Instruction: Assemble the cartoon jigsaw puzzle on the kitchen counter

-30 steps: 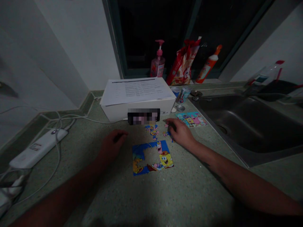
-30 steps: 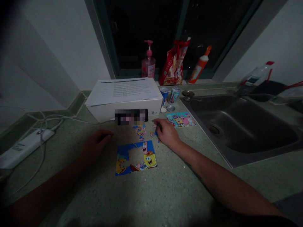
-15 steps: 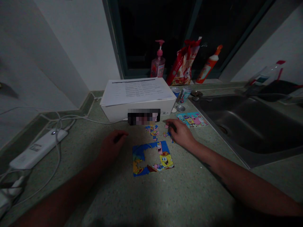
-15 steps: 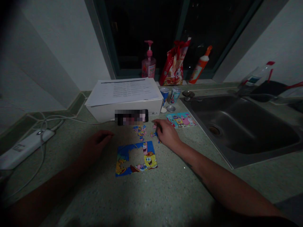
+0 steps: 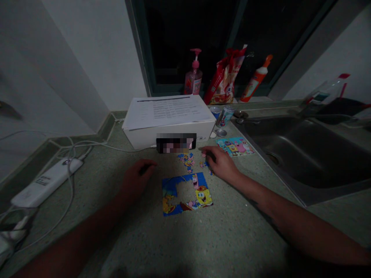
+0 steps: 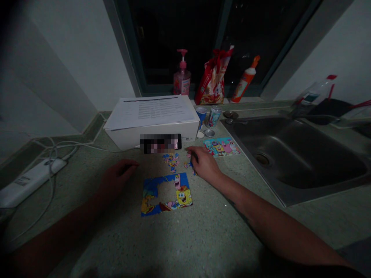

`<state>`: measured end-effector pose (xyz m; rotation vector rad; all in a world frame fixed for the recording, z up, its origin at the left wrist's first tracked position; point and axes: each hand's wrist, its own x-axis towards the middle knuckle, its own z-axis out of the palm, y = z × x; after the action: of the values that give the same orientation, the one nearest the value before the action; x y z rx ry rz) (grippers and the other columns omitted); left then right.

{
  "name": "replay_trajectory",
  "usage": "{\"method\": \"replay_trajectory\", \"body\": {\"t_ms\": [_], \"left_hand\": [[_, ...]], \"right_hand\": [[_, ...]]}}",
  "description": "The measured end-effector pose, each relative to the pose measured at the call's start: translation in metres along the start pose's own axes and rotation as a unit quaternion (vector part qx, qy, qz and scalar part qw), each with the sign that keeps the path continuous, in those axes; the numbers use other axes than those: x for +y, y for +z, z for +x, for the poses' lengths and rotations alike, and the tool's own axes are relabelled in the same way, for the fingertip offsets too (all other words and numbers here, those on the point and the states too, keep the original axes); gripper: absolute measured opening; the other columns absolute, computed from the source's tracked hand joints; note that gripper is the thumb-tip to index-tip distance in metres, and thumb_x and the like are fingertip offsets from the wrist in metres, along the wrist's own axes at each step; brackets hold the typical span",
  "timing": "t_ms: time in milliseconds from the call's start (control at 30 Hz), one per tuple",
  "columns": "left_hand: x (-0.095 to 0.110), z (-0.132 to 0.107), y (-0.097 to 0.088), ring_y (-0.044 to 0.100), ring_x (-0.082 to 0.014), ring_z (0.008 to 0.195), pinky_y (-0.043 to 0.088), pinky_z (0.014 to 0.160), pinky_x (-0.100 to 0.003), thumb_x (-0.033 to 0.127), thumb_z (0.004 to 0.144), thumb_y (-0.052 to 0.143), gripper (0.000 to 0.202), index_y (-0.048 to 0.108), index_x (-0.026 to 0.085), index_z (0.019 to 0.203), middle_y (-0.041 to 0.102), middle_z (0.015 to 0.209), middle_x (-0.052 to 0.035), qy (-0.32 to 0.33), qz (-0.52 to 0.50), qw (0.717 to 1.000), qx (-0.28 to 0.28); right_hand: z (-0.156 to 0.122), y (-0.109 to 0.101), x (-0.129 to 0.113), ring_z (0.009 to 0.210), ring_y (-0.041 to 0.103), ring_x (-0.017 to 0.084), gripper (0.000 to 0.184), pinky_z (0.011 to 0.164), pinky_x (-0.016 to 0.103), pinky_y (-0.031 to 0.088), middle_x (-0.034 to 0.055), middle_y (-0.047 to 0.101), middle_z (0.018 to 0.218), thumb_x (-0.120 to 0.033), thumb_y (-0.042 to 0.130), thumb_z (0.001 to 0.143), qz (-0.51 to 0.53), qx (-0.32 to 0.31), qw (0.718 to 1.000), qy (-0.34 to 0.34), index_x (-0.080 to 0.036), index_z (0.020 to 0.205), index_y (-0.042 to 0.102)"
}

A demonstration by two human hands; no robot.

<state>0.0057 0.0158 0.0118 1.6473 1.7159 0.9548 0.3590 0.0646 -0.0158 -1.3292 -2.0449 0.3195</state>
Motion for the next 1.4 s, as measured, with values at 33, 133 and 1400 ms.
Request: {"method": "replay_trajectory", "body": {"t_ms": [33,133,1400], "left_hand": [[0.0001,-0.0002,0.0001,0.075,-0.0318,0.101,0.059,0.099,-0.049,0.049,0.086,0.06,0.029,0.076,0.026,0.096,0.082,0.104,-0.0076,0.001,0.0,1.0,0.002],[0.0008,-0.0006,0.0,0.075,-0.0318,0.103,0.059,0.1,-0.049,0.05,0.086,0.06,0.031,0.075,0.026,0.097,0.082,0.105,-0.0073,0.002,0.003,1.0,0.001],[0.0011,-0.0003,-0.0012,0.075,-0.031,0.1,0.059,0.095,-0.047,0.05,0.086,0.06,0.033,0.077,0.024,0.098,0.081,0.102,-0.0081,0.002,-0.001,1.0,-0.008]], "right_hand": [[0.0,-0.0001,-0.0002,0.114,0.074,0.03,0.044,0.105,0.05,0.058,0.0103,0.08,0.114,-0.01,0.054,0.093,0.003,-0.002,1.0,-0.002,-0.023,0.13,0.074],[0.0,-0.0002,-0.0007,0.115,0.074,0.03,0.046,0.105,0.05,0.058,0.0106,0.081,0.114,-0.009,0.052,0.093,0.009,0.0,1.0,-0.008,-0.023,0.13,0.074],[-0.0001,0.0015,0.0038,0.115,0.074,0.031,0.045,0.105,0.052,0.058,0.0117,0.082,0.116,-0.01,0.054,0.092,0.015,0.001,1.0,-0.014,-0.021,0.13,0.074]]}}
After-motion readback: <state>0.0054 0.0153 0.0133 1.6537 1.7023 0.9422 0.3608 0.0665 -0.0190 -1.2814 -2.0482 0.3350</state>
